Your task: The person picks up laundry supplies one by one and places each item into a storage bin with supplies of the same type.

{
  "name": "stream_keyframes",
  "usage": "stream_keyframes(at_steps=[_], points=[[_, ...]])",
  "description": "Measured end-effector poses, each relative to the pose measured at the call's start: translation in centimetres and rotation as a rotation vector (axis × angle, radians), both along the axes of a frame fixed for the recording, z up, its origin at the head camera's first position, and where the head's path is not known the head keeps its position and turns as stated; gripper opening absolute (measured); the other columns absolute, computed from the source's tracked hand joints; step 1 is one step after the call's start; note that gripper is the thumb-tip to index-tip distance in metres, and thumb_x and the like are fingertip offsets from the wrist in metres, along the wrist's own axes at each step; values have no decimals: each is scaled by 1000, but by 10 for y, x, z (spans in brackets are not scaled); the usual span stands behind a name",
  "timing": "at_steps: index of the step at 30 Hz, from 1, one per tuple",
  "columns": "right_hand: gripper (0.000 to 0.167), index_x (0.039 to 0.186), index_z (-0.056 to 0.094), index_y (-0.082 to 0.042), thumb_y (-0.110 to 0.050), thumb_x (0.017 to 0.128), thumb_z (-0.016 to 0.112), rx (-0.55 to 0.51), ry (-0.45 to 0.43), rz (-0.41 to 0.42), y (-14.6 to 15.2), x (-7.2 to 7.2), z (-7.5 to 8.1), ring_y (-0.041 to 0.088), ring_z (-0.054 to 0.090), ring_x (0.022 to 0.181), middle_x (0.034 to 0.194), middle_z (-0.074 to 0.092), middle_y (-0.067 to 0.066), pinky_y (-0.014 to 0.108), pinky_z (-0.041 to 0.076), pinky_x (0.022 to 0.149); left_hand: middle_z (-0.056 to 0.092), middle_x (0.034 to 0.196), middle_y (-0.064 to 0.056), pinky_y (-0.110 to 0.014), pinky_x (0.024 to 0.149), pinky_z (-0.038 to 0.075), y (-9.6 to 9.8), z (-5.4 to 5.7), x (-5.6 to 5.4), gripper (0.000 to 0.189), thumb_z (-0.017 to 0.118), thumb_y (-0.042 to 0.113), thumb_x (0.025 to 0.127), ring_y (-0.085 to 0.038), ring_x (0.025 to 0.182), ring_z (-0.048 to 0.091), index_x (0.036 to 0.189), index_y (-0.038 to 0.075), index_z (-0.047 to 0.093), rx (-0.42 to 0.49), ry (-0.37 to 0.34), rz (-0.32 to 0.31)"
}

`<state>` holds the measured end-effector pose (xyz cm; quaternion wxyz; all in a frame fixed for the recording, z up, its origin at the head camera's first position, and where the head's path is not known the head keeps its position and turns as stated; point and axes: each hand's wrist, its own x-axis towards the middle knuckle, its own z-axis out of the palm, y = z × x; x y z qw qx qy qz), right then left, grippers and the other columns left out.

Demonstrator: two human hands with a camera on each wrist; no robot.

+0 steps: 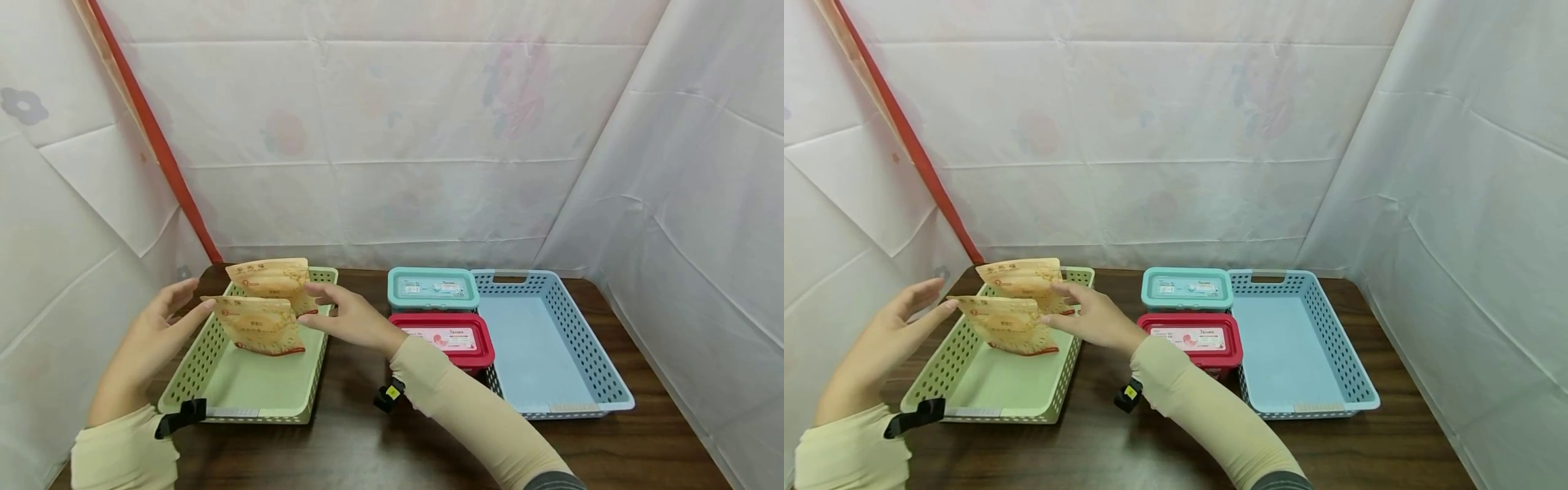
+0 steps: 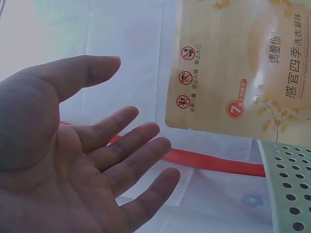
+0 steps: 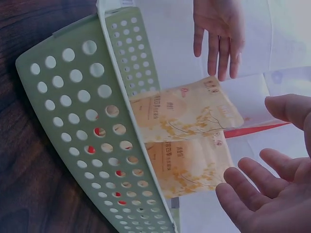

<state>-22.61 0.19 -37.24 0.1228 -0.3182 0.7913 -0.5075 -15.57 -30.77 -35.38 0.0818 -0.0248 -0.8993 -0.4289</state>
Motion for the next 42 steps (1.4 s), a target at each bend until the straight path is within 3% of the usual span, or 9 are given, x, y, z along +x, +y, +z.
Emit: stream_keyframes(at_steps=[4, 8, 14, 19, 21, 24, 27, 36, 42], points=[[60, 151, 45, -28, -42, 97, 67, 9, 9, -2, 5, 2, 3, 11, 49, 129, 144, 50, -14, 31, 46, 100, 31, 153, -34, -38, 113, 34, 1, 2, 1, 71, 54, 37, 104, -52, 139, 29, 158, 3, 24, -23, 16, 5], [61, 152, 43, -30, -42, 97, 67, 15, 8, 3, 13, 3, 4, 10, 48, 131, 148, 49, -9, 37, 43, 107, 32, 154, -30, -3, 86, 30, 4, 2, 4, 70, 55, 38, 104, -50, 139, 30, 159, 5, 26, -24, 30, 1], [63, 151, 44, -27, -43, 95, 69, 18, 10, -26, 35, 5, 3, 14, 48, 131, 145, 50, -10, 39, 43, 107, 34, 155, -25, -37, 104, 43, 17, 5, 8, 72, 56, 42, 103, -50, 134, 39, 159, 8, 27, -9, 11, 13], [63, 151, 44, -28, -43, 95, 70, 14, -10, -55, 56, 6, 0, 15, 47, 131, 146, 49, -6, 44, 45, 104, 39, 152, -24, -8, 89, 38, 27, 7, 9, 65, 58, 36, 103, -47, 135, 39, 156, 6, 34, -26, 74, -15], [63, 151, 44, -30, -44, 95, 70, 18, -19, -66, 65, 6, 0, 14, 46, 131, 147, 48, -4, 43, 45, 103, 41, 152, -24, -10, 87, 39, 30, 8, 10, 64, 58, 35, 103, -47, 134, 40, 156, 6, 34, -34, 83, -22], [63, 150, 44, -32, -44, 94, 69, 19, -28, -85, 77, 6, -1, 14, 45, 132, 147, 48, -5, 41, 45, 103, 38, 153, -25, -39, 99, 46, 37, 9, 12, 65, 57, 36, 104, -49, 133, 41, 157, 9, 32, -38, 72, -31], [62, 150, 44, -31, -42, 94, 70, 8, -39, -103, 90, 7, -1, 18, 45, 133, 146, 47, -8, 42, 45, 104, 36, 155, -24, -66, 96, 38, 44, 9, 12, 65, 58, 35, 103, -49, 135, 39, 157, 10, 31, -31, 74, -51], [70, 153, 41, -27, -43, 92, 72, 18, -63, -149, 125, 11, -3, 26, 45, 135, 149, 44, -7, 42, 53, 96, 41, 152, -22, -69, 91, 43, 63, 10, 15, 61, 60, 34, 103, -52, 130, 43, 155, 12, 37, -39, 108, -76], [67, 152, 42, -29, -42, 94, 71, 56, -38, -191, 152, 16, -4, 22, 46, 133, 149, 46, -7, 43, 51, 97, 47, 149, -14, -61, 98, 42, 82, 7, 12, 55, 63, 30, 101, -37, 135, 44, 149, 8, 46, -42, 177, -130]])
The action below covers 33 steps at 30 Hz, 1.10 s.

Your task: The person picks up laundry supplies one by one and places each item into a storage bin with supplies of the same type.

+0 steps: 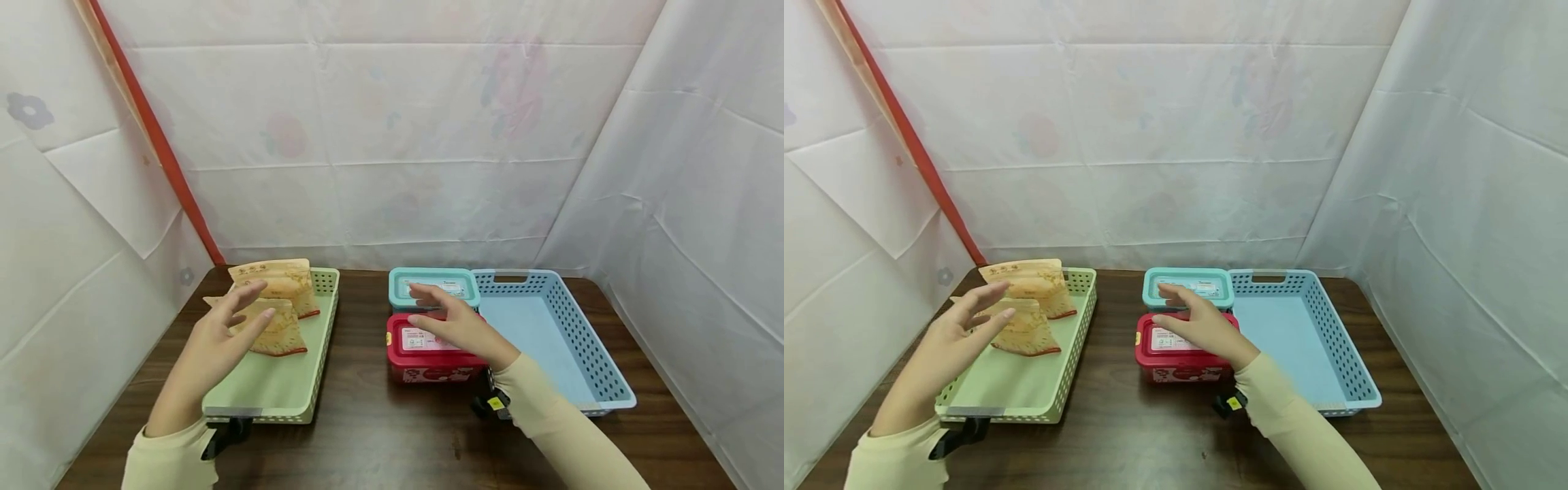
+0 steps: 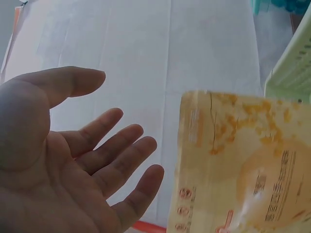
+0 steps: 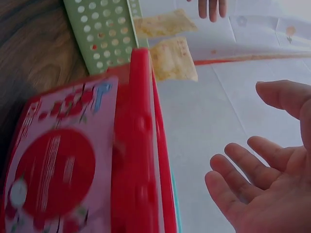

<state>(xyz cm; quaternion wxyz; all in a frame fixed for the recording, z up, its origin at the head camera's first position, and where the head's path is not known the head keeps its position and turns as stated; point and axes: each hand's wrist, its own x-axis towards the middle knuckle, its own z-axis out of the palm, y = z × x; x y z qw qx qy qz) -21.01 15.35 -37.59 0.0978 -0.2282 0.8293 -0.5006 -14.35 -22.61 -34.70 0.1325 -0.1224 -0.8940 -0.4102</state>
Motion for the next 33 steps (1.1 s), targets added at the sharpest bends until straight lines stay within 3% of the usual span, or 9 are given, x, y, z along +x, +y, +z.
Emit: stream_keyframes(at_steps=[7, 13, 18, 23, 27, 33], points=[[68, 154, 41, -21, -40, 95, 70, 36, 0, -15, 21, 8, -1, 28, 47, 133, 150, 46, 1, 42, 52, 97, 51, 146, -12, -57, 100, 44, 18, -5, -3, 50, 62, 29, 102, -34, 134, 47, 145, 7, 50, 5, 23, -67], [69, 155, 39, -19, -39, 96, 69, 51, 3, -24, 36, 12, -1, 30, 47, 133, 150, 46, 3, 49, 49, 100, 52, 145, -12, -58, 100, 44, 30, -5, -5, 50, 63, 29, 102, -33, 134, 48, 145, 8, 50, 18, 17, -109], [66, 154, 40, -20, -37, 97, 68, 47, 29, -19, 45, 12, -1, 33, 47, 133, 151, 46, 7, 51, 48, 100, 54, 143, -10, -56, 100, 45, 39, -7, -6, 47, 64, 26, 101, -30, 131, 50, 145, 12, 51, 38, -5, -135], [64, 154, 41, -20, -36, 97, 68, 40, 19, -33, 54, 13, -3, 34, 50, 128, 150, 47, 11, 45, 52, 93, 56, 140, -11, -49, 90, 53, 50, -13, -9, 46, 63, 27, 101, -32, 125, 55, 144, 16, 53, 73, -62, -171], [65, 153, 42, -17, -36, 97, 68, 51, 28, -73, 63, 13, -6, 34, 51, 127, 147, 50, 11, 49, 51, 95, 56, 140, -9, -53, 98, 47, 63, -19, -15, 45, 64, 31, 101, -30, 126, 55, 142, 16, 55, 64, -62, -192], [63, 152, 44, -12, -34, 98, 68, 60, 51, -111, 77, 12, -14, 31, 52, 125, 142, 54, 13, 54, 46, 101, 60, 135, -4, -53, 97, 48, 81, -26, -20, 43, 66, 30, 99, -27, 122, 58, 139, 17, 58, 80, -94, -235]])
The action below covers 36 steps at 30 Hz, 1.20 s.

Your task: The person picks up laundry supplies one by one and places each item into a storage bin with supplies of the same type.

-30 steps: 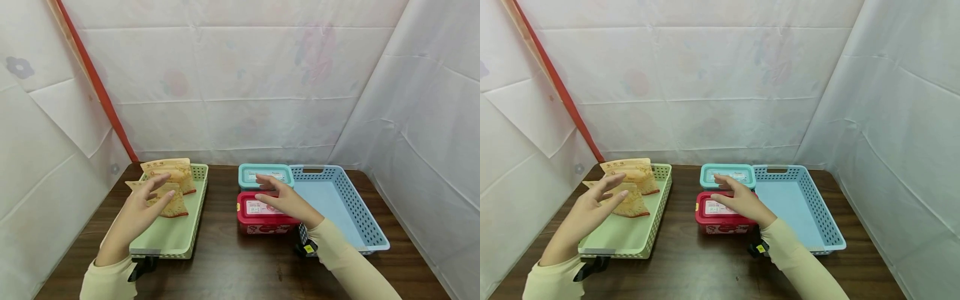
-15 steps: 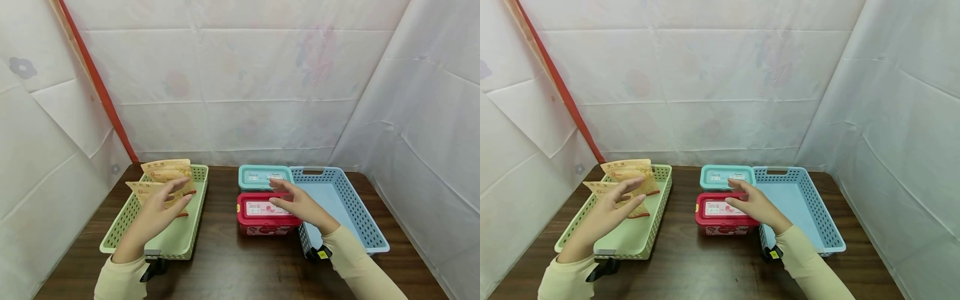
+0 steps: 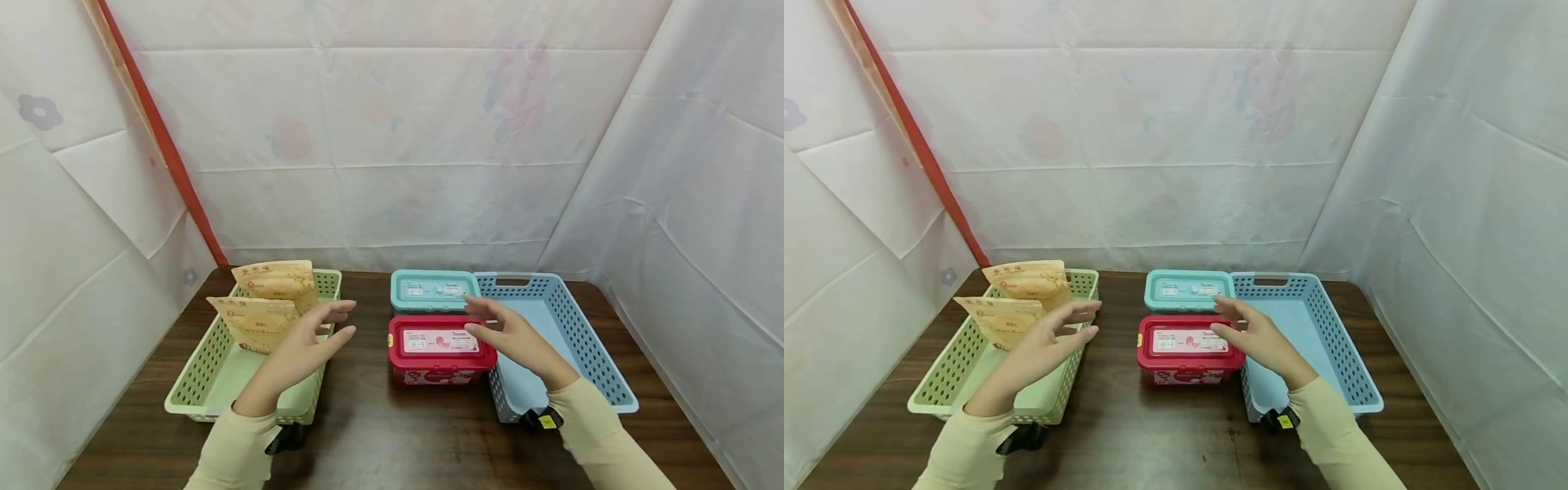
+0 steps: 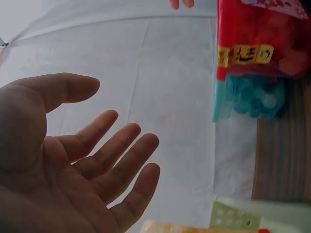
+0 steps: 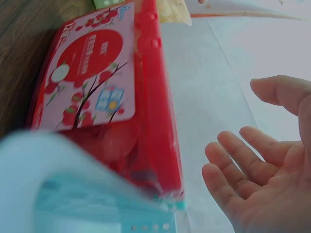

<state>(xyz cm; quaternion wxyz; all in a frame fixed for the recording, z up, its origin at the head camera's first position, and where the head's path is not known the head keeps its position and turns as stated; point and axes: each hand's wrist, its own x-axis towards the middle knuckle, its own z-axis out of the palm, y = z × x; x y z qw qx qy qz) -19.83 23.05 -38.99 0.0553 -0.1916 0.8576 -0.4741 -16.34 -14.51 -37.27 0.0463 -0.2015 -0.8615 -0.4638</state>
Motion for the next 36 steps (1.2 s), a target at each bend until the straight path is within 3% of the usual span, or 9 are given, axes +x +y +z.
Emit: stream_keyframes(at_steps=[7, 17, 25, 36], points=[[61, 148, 47, -7, -32, 97, 68, 16, -16, -53, 14, 4, -6, 30, 54, 120, 139, 56, 14, 46, 51, 95, 61, 133, -6, -52, 99, 47, 14, -6, -4, 42, 66, 28, 100, -29, 123, 57, 139, 17, 58, 50, -71, -59], [59, 147, 49, -6, -32, 98, 67, 36, -21, -106, 27, 5, -10, 32, 55, 119, 139, 55, 15, 46, 52, 94, 60, 133, -8, -49, 96, 50, 28, -14, -9, 41, 68, 21, 98, -29, 120, 58, 137, 12, 59, 93, -73, -60], [59, 146, 48, -2, -32, 99, 66, 62, -63, -137, 31, 5, -13, 34, 55, 121, 139, 55, 18, 53, 50, 96, 61, 132, -5, -40, 94, 52, 42, -27, -13, 40, 68, 22, 98, -22, 117, 61, 136, 15, 60, 111, -140, -14], [56, 145, 50, -3, -32, 99, 65, 77, -79, -148, 35, 3, -20, 36, 56, 120, 139, 55, 20, 52, 52, 94, 62, 130, -6, -45, 95, 51, 50, -36, -19, 37, 66, 22, 99, -24, 116, 62, 135, 13, 61, 127, -166, 30]])
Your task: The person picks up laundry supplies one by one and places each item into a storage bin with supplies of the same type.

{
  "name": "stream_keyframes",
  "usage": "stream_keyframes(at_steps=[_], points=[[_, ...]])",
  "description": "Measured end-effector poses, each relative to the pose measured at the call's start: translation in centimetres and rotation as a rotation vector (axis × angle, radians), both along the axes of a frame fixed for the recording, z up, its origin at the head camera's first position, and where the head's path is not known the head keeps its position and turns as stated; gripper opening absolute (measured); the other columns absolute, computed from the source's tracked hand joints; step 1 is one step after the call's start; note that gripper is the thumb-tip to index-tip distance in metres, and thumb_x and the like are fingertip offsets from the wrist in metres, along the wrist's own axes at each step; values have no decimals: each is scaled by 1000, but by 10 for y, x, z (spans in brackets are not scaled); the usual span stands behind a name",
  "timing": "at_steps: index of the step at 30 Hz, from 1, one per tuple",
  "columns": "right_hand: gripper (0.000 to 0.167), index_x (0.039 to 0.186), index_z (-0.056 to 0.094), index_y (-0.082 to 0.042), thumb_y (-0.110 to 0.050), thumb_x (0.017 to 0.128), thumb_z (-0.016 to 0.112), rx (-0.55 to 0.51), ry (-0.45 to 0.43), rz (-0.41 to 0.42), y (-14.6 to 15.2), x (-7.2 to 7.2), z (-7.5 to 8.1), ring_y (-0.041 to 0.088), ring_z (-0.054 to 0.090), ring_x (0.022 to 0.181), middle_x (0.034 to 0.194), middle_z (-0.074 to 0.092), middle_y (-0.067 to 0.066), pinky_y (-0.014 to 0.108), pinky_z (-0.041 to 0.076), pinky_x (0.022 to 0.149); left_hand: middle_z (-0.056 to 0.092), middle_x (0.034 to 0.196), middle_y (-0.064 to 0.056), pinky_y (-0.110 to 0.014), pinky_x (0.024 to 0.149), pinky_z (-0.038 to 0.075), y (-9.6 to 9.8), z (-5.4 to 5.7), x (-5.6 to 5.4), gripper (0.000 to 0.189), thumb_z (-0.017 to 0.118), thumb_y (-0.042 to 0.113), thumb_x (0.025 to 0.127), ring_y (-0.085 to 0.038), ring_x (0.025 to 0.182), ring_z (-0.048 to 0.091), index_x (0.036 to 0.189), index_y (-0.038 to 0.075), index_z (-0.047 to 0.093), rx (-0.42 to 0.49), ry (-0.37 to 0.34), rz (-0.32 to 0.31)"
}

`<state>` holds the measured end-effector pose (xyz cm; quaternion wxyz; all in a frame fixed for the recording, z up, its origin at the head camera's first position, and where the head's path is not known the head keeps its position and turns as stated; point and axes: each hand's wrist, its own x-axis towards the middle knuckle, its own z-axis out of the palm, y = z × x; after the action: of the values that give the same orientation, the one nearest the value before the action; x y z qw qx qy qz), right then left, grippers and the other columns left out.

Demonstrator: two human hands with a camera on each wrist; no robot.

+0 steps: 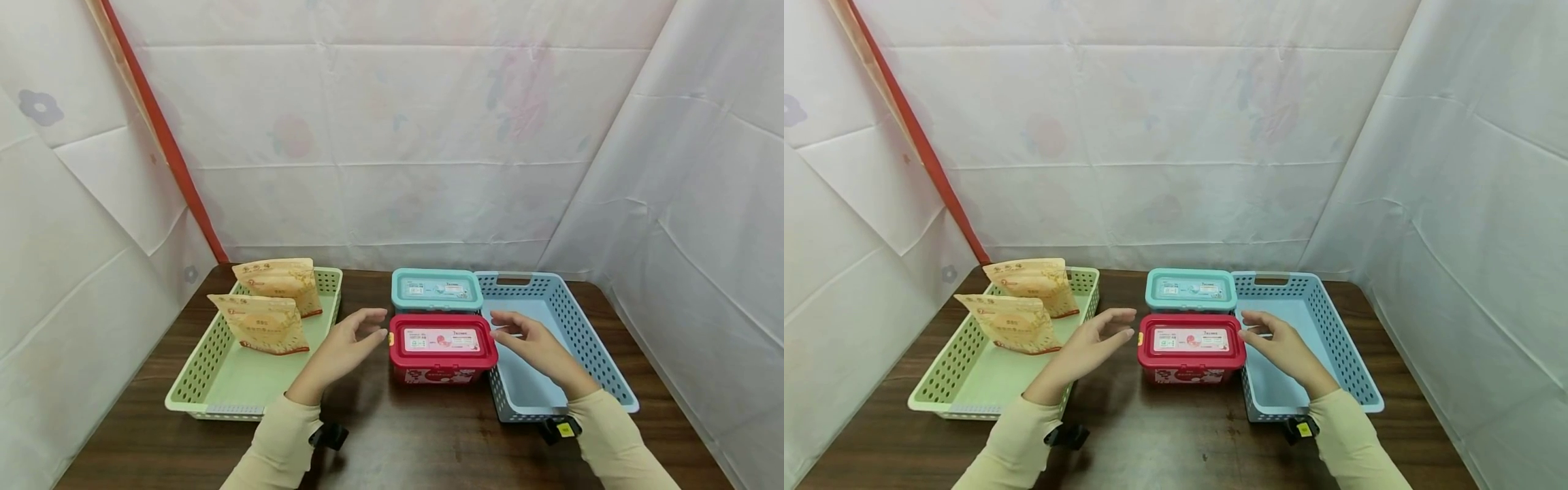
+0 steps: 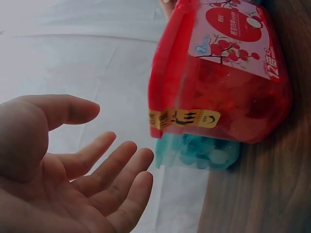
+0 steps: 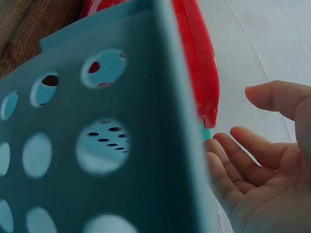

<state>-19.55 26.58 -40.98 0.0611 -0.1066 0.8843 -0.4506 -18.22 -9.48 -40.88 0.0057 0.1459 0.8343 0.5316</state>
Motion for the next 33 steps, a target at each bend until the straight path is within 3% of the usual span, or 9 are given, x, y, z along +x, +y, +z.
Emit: stream_keyframes(at_steps=[9, 26, 33], points=[[57, 146, 49, 0, -31, 100, 65, -13, -23, 1, 0, 1, -4, 34, 57, 118, 134, 58, 19, 50, 52, 93, 62, 131, -6, -42, 90, 55, 8, -12, -6, 37, 65, 20, 99, -24, 114, 64, 135, 11, 61, 13, -60, 31], [58, 145, 49, 3, -27, 99, 67, -48, -35, 17, -2, 0, -13, 28, 61, 109, 134, 59, 19, 44, 54, 90, 60, 134, -13, -41, 85, 56, 16, -17, -7, 51, 69, 18, 96, -26, 106, 67, 142, 1, 54, -29, -73, -17], [56, 143, 53, 2, -28, 97, 69, -24, -39, 3, -1, -2, -11, 24, 62, 106, 132, 61, 18, 39, 55, 88, 58, 137, -13, -40, 82, 57, 18, -15, -7, 56, 72, 22, 95, -24, 105, 68, 143, 3, 53, -47, -82, -15]])
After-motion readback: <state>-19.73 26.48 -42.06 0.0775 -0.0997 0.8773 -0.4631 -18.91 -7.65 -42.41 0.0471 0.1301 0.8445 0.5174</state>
